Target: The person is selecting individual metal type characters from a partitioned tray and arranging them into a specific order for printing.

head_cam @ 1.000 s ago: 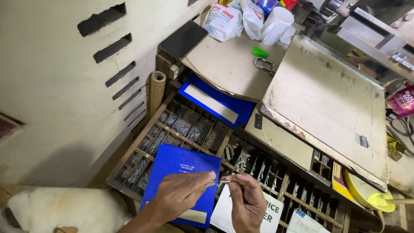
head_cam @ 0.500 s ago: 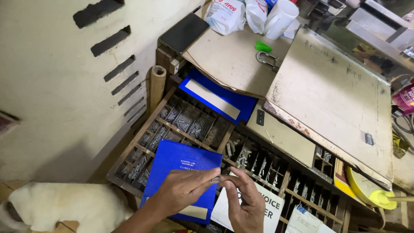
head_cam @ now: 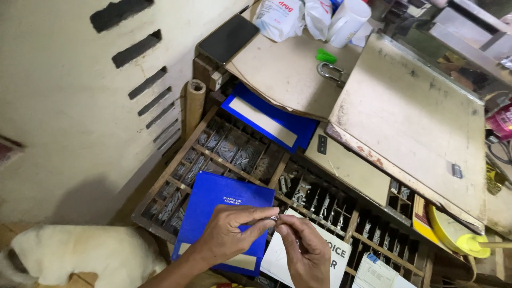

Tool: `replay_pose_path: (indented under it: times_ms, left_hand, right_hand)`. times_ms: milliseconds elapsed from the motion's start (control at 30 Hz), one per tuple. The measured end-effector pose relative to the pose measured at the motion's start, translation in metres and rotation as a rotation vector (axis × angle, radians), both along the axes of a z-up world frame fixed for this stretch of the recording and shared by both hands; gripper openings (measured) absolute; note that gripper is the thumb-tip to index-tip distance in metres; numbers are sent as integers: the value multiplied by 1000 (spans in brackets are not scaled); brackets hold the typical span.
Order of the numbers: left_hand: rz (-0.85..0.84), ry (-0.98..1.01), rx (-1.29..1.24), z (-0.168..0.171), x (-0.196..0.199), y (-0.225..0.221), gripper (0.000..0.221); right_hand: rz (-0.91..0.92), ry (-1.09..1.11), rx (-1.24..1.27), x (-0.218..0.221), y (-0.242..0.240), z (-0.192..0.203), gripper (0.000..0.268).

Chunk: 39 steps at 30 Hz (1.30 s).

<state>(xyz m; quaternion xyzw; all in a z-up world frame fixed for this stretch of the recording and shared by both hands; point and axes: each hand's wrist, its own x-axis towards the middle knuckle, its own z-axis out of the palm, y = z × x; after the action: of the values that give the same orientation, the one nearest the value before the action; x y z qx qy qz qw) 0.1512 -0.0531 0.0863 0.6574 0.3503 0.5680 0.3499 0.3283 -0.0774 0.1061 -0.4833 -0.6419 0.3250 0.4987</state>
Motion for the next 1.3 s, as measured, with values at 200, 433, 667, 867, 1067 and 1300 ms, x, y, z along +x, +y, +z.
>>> replay_pose_path:
  times_ms: [200, 433, 667, 867, 1067, 1300]
  left_hand:
    - [1, 30, 69, 14, 26, 9, 12]
    - [-116, 21, 150, 80, 65, 33, 20]
    - [-162, 133, 416, 173, 110, 111, 45]
    - [-106, 287, 323, 173, 111, 160, 58]
    - [-178, 441, -80, 166, 101, 171, 64]
    - [-206, 467, -120, 175, 98, 174, 61]
  right_hand:
    - [-177, -166, 194, 29, 2, -23, 15]
    - [-426, -205, 249, 47, 6, 81, 10]
    - [-239, -340, 359, 104, 63, 184, 18]
    - [-142, -424, 184, 114, 116, 185, 24]
    - [-62, -298, 70, 103, 127, 167, 22]
    - [-101, -145, -196, 109, 131, 179, 31]
